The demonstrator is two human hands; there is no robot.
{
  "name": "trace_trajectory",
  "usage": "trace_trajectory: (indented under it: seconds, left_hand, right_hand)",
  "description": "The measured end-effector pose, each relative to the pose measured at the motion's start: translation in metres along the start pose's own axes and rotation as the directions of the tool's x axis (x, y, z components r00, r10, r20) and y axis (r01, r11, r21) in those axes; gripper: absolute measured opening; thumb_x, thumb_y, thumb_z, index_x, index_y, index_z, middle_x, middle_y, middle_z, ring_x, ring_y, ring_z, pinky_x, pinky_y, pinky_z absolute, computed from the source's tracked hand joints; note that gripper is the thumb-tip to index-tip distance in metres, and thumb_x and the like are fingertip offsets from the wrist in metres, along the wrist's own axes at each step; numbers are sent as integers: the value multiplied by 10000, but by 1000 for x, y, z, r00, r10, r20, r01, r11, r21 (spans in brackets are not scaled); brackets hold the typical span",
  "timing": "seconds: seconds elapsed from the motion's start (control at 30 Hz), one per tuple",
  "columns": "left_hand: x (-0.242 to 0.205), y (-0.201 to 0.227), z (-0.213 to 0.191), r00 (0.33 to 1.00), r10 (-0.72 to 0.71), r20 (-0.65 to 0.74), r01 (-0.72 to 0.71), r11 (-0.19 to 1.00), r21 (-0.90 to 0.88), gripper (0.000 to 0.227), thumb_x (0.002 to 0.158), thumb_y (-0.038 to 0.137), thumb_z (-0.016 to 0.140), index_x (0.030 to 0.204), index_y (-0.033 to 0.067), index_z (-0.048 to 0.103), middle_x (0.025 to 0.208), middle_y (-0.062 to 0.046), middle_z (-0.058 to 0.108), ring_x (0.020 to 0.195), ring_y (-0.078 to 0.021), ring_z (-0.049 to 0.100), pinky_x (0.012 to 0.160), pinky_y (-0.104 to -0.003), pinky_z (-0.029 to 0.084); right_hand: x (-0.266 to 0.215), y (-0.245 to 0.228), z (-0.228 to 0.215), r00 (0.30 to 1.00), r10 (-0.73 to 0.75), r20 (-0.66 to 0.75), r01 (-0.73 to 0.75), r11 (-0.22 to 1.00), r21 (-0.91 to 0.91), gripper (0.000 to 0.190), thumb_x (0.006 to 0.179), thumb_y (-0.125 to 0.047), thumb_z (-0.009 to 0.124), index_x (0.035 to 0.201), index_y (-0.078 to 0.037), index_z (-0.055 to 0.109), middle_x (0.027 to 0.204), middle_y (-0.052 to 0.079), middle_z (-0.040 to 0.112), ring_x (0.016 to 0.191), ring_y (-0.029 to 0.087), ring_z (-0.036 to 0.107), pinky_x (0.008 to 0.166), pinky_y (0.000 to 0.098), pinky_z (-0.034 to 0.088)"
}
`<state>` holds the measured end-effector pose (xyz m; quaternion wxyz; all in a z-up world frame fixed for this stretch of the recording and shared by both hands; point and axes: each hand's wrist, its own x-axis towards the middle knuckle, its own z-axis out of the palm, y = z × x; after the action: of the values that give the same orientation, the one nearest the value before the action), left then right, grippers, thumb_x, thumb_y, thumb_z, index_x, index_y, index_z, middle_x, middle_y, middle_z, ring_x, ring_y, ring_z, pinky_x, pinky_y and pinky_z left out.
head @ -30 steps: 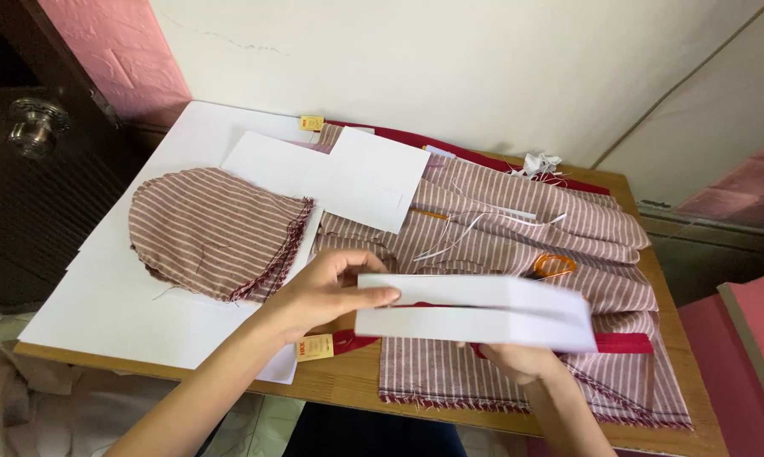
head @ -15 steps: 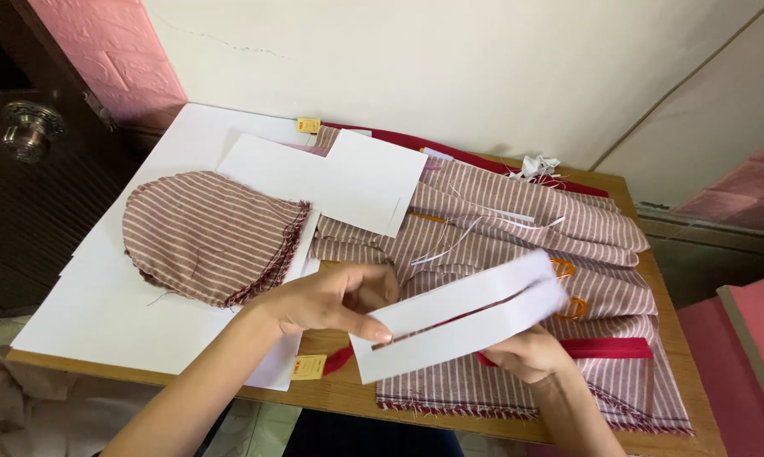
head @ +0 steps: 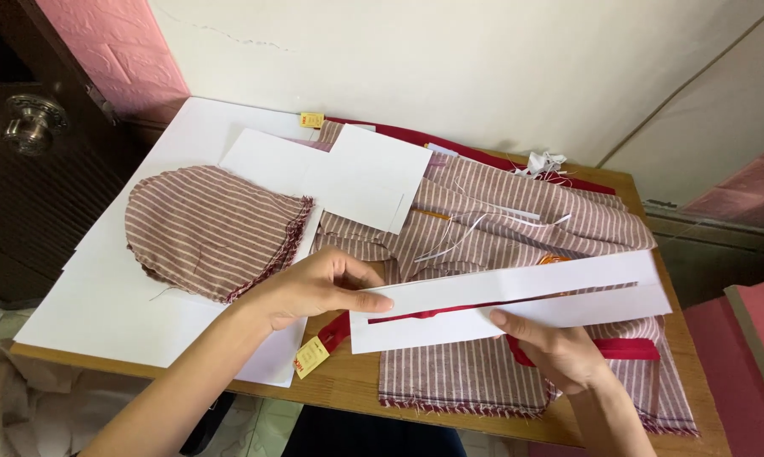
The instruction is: Cutting a slit in a paper template with scissors and aligning it with fabric components on a work table.
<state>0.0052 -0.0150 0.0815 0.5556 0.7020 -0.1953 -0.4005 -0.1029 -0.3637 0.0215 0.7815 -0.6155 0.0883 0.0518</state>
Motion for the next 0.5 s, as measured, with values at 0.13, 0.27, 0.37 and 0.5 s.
trace_trajectory:
  seconds: [0.13,0.27,0.37,0.5]
  left_hand:
    - [-1,-2,5,994,93,-62,-91,995,37,223,896,295,856,1001,99,874,848,18,766,729,-101,574,882,-322,352]
    - [-3,4,13,978,-34,-208,53,995,85,327,846,441,790,1009,161,837,1550,-83,758,1612,-281,483,1332,-616,88]
    - [-2,4,17,960,-34,-278,52,997,61,482,790,465,806,1152,150,848,1524,-48,769,1575,-237,536,1343,-533,181]
    - [3,-6,12,958,5,-287,-11,1000,-16,302,785,322,892,1015,127,874,1108,-31,871,1127,-199,753,1136,-382,491]
  right_hand:
    - [-3,-2,0,999,-38,-26,37,999,-5,500,760,32,859,1198,-17,622,1151,222,760,1177,436,729,1074,596,619]
    - [-2,4,-5,997,-34,-74,35,999,10,514,725,81,855,1181,22,626,1140,301,777,1164,504,754,1064,626,629]
    - [5,21,-20,996,-7,-87,9,1000,20,436,715,0,888,1117,94,746,1124,320,830,1197,499,768,1140,665,559]
    - [2,15,-5,997,-35,-72,40,997,63,351,753,19,875,1065,50,718,1098,268,826,1188,452,770,1136,598,582]
